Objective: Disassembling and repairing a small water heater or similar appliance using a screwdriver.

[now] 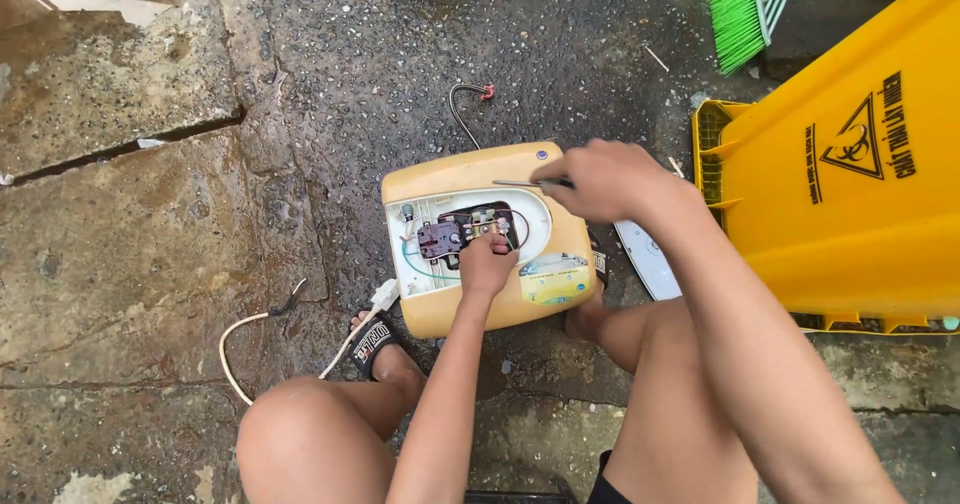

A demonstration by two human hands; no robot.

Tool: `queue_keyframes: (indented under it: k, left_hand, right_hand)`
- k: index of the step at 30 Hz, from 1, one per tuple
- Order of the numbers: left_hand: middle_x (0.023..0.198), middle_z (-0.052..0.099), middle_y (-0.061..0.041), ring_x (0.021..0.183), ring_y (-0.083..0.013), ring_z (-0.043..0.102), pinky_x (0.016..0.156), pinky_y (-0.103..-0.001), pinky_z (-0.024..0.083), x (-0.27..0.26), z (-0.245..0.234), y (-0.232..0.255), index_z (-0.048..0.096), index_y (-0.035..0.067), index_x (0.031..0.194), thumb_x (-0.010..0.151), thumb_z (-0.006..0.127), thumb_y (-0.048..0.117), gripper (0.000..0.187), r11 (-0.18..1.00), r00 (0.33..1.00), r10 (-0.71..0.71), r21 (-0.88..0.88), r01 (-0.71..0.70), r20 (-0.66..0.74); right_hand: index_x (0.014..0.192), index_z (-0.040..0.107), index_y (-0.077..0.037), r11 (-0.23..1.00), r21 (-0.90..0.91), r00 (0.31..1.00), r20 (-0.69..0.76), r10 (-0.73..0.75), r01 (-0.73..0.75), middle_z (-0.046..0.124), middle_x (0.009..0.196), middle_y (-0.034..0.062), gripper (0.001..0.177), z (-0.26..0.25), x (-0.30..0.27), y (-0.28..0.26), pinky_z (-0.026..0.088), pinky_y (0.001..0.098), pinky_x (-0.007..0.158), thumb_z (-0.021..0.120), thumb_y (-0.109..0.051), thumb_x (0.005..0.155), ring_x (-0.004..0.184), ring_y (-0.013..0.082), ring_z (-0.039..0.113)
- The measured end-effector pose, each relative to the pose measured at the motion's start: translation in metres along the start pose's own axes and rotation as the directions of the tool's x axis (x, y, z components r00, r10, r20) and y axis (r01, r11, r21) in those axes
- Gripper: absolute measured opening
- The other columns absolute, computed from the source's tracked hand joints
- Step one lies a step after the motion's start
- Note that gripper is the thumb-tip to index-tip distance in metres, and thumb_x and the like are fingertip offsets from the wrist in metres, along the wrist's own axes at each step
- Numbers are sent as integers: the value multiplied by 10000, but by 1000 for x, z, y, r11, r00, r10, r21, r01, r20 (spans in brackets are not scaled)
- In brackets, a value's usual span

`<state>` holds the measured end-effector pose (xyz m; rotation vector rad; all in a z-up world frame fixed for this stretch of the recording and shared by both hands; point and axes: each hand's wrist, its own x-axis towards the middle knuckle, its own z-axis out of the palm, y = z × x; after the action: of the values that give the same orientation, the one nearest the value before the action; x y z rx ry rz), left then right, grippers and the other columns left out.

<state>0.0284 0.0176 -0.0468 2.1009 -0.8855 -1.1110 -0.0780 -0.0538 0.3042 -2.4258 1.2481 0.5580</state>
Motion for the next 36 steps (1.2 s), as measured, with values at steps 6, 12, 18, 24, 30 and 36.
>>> queue_keyframes:
  k: [6,12,18,24,30,36]
  left_hand:
    - [939,800,46,1021,-272,742,940,-455,526,-29,-24,14,746,192,1118,897,689,303,254,863,961,274,428,-266,44]
    - [904,758,8,936,-254,720,890,-413,497,-49,-36,13,771,197,1050,976,623,244,172,762,900,434,543,-352,-25]
    - [859,715,2,877,-240,714,825,-383,499,-50,-27,7,765,208,1019,1003,625,258,150,788,901,426,523,-324,-83]
    - [955,746,-73,909,-315,717,811,-444,538,-54,-35,-5,787,208,1058,996,627,221,172,677,866,498,607,-415,37]
    - [1360,648,-81,1280,-316,602,1097,-495,409,-98,-93,-7,658,228,1385,1004,607,328,397,389,876,406,818,-425,262]
    - [1556,485,-185,1515,-383,348,1248,-579,219,-157,-104,9,463,151,1542,1055,522,291,511,609,919,332,696,-381,213]
  right_hand:
    - [1418,652,-142,971,214,991,-55,122,-107,721,1269,217,426,44,-43,42,530,596,979,482,-219,1035,1175,472,670]
    - [1428,634,-209,962,236,991,47,127,-135,697,1326,178,444,70,-32,83,517,586,1009,487,-290,1017,1211,455,653]
    - [1430,635,-167,952,280,992,56,109,-120,666,1366,198,446,62,-34,81,491,583,1046,503,-259,1015,1258,467,617]
    - [1429,642,-196,954,279,994,35,106,-111,671,1356,188,447,61,-28,82,486,586,1041,521,-273,1005,1256,457,618]
    - [1431,645,-193,948,314,998,-13,68,-60,673,1350,189,446,59,-32,69,479,581,1041,527,-264,1007,1261,462,608]
    - [1432,646,-167,952,306,998,-49,47,-30,680,1324,216,448,63,-46,53,486,582,1029,542,-252,1004,1226,474,629]
